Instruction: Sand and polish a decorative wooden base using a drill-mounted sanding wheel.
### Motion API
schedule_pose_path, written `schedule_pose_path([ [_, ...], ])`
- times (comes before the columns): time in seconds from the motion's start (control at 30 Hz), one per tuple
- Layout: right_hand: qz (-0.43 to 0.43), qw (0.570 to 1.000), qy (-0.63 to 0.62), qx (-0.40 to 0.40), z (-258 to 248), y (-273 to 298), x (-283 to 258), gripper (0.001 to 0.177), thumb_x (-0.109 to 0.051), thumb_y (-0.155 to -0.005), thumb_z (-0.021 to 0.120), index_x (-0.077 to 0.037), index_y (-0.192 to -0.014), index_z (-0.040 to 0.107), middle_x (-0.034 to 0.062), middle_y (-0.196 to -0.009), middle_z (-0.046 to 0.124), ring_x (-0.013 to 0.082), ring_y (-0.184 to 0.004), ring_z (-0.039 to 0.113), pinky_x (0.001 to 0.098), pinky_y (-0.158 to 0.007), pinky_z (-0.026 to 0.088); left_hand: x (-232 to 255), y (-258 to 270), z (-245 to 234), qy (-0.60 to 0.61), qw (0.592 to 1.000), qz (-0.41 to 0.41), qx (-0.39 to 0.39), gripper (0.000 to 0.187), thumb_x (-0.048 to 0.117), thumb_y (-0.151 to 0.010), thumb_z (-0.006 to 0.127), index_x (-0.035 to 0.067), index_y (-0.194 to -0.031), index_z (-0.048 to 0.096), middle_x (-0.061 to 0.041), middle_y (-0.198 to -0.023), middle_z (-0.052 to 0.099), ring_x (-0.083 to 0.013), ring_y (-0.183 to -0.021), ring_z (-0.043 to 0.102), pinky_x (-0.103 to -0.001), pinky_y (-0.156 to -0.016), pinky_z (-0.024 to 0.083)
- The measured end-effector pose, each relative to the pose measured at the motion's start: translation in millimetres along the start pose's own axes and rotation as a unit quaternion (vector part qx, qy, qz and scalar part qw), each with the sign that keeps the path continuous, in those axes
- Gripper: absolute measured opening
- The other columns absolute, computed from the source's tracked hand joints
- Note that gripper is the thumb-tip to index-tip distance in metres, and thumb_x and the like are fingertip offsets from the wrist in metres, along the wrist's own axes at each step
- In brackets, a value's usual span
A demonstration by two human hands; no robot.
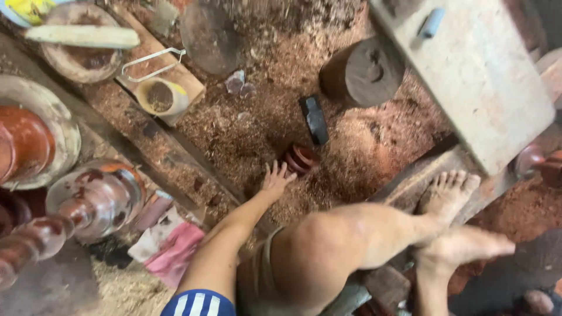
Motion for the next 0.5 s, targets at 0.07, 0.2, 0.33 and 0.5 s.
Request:
schedule_pose_path([
  [0.07, -0.007, 1.000, -0.004, -0.005, 0, -10, -6, 0.069, -0.062, -0.110, 0.037, -0.008, -0.153, 0.036, 0.0042, -0.139, 0.043, 0.0140, -0.130, 0.043, 0.0282, -0.125, 0.033, -8, -29, -6, -0.031, 0.998, 0.023, 0.051, 0.078, 0.007, -0.093, 0.060, 0.031, -0.161, 0.028, -0.016, -0.171, 0.001, -0.0524, -0.153, 0.005, -0.071, -0.120, 0.007],
  [0.2, -0.033, 0.999, -0.015, 0.009, -10, -3, -23, 0.078, -0.067, -0.107, 0.035, -0.007, -0.155, 0.033, 0.0063, -0.143, 0.042, 0.0162, -0.133, 0.042, 0.0296, -0.126, 0.032, 5, -55, -53, -0.088, 0.987, 0.073, 0.109, 0.068, 0.009, -0.093, 0.055, 0.019, -0.157, 0.035, -0.016, -0.168, 0.012, -0.0568, -0.142, 0.027, -0.071, -0.110, 0.028],
  [0.33, -0.050, 0.998, -0.027, 0.028, -21, 12, -41, 0.086, -0.072, -0.103, 0.032, -0.005, -0.158, 0.031, 0.0084, -0.148, 0.041, 0.0185, -0.136, 0.041, 0.0310, -0.127, 0.031, -8, -105, -16, -0.066, 0.991, 0.076, 0.085, 0.052, 0.009, -0.097, 0.053, 0.016, -0.148, 0.045, -0.020, -0.155, 0.034, -0.0513, -0.129, 0.050, -0.063, -0.102, 0.047],
  [0.5, -0.042, 0.997, -0.048, 0.046, -24, 24, -41, 0.097, -0.078, -0.099, 0.029, -0.003, -0.161, 0.028, 0.0110, -0.153, 0.040, 0.0213, -0.139, 0.040, 0.0328, -0.128, 0.030, -22, -78, -29, 0.002, 0.995, 0.056, 0.087, 0.051, -0.009, -0.086, 0.053, 0.015, -0.131, 0.051, -0.021, -0.127, 0.057, -0.0370, -0.106, 0.067, -0.046, -0.090, 0.059],
])
Point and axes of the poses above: each hand's wrist, its own y-axis away from the middle knuckle, its own z-axis out of the palm, x = y × z, the point moved 2 cm from there along -y, towards the middle knuckle
